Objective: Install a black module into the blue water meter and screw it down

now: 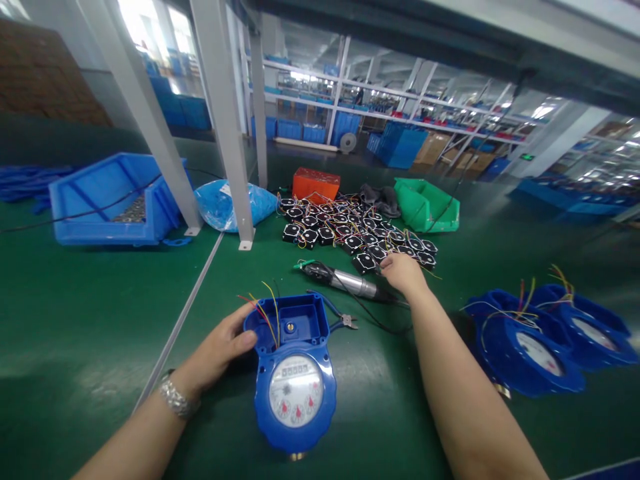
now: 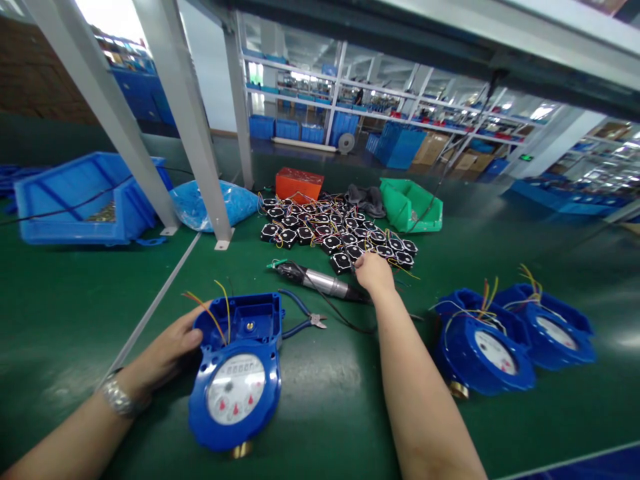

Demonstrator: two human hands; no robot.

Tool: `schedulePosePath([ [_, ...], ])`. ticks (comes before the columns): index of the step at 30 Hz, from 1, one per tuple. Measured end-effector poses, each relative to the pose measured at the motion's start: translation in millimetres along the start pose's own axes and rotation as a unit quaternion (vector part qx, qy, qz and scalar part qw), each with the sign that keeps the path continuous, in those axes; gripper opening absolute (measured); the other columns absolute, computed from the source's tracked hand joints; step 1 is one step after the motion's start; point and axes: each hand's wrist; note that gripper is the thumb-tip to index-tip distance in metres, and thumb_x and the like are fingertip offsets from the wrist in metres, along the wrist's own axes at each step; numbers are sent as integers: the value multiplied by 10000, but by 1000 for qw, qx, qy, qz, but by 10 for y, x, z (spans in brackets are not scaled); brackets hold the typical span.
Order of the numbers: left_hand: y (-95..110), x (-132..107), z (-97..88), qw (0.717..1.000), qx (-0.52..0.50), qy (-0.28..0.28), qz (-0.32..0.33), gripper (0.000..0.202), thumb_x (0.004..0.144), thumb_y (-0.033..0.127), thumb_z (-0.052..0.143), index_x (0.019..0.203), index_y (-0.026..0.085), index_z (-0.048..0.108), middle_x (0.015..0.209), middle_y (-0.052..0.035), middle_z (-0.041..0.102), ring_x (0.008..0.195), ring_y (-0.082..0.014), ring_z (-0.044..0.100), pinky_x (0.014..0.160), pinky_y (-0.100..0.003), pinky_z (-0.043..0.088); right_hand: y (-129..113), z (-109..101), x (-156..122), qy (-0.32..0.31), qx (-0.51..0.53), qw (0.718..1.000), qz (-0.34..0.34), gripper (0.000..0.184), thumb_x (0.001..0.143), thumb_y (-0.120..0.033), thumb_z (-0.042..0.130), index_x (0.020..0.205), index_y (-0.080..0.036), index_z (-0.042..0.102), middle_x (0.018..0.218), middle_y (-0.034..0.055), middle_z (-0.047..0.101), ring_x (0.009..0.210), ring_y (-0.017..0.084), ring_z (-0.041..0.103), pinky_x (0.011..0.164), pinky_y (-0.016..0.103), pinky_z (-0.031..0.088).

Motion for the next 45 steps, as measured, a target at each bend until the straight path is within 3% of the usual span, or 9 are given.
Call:
schedulePosePath([
  [5,12,-4,2,1000,4,0,-8,722,674,552,625,1258,174,433,1224,-121,547,1134,-328,488,1008,-414,337,-27,-43,-28,-80,19,996,-25,179,886,-239,536,892,-66,583,807,39,557,762,94,548,776,254,484],
  [9,31,-3,12,1000,0,-1,-4,713,681,535,630,1259,169,431,1252,-120,524,1165,-323,458,1010,-405,339,23,-39,-24,-11,29,999,-5,201,922,-226,460,1032,-88,555,958,74,544,895,132,535,879,326,445],
  [13,40,1,24,1000,-11,-3,10,687,691,520,630,1247,164,440,1263,-121,512,1177,-319,445,1015,-408,332,19,24,30,12,61,996,-63,253,913,-152,454,1156,-114,515,1094,81,497,1042,155,473,978,364,376],
  [23,35,20,48,1000,-20,4,13,706,660,537,650,1230,164,464,1201,-134,554,1108,-319,501,987,-438,347,-29,37,265,-186,137,969,-92,469,872,-82,482,1313,-118,324,939,63,523,678,69,539,598,169,511],
  [30,37,23,27,1000,-9,6,13,719,657,552,643,1232,162,458,1213,-132,545,1108,-311,500,1004,-444,324,-193,-102,294,-271,70,949,-146,765,690,64,423,1349,-312,322,698,-40,486,537,45,505,550,164,500],
  [33,47,19,35,1000,-11,6,12,688,667,537,642,1224,175,467,1214,-121,546,1101,-303,507,1004,-438,324,-306,-120,290,-254,7,951,-178,765,692,75,457,1337,-320,342,840,-14,538,627,71,537,646,225,520],
  [37,78,21,49,1000,-7,-1,17,681,659,541,648,1209,177,480,1206,-118,552,1098,-299,510,1002,-432,327,-353,-121,178,-176,-87,960,-199,567,773,-42,581,1295,-178,406,1098,78,483,994,172,497,912,355,442],
  [41,92,20,57,1000,-7,-14,21,694,666,549,638,1208,153,462,1207,-128,549,1085,-295,518,992,-419,341,-210,-132,15,-144,-182,966,-116,410,832,-266,610,1184,-106,474,1134,103,454,1064,210,453,940,423,405],
  [45,71,12,48,1000,-2,-6,12,738,655,560,641,1222,134,438,1240,-136,524,1106,-301,501,1006,-415,326,-24,-170,-85,-135,-228,963,-45,435,800,-362,645,1102,-72,526,1097,123,481,1050,225,469,918,434,417],
])
Point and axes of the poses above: each hand's wrist, its own x-axis towards the middle knuckle, its own z-axis out of the palm, y = z × x
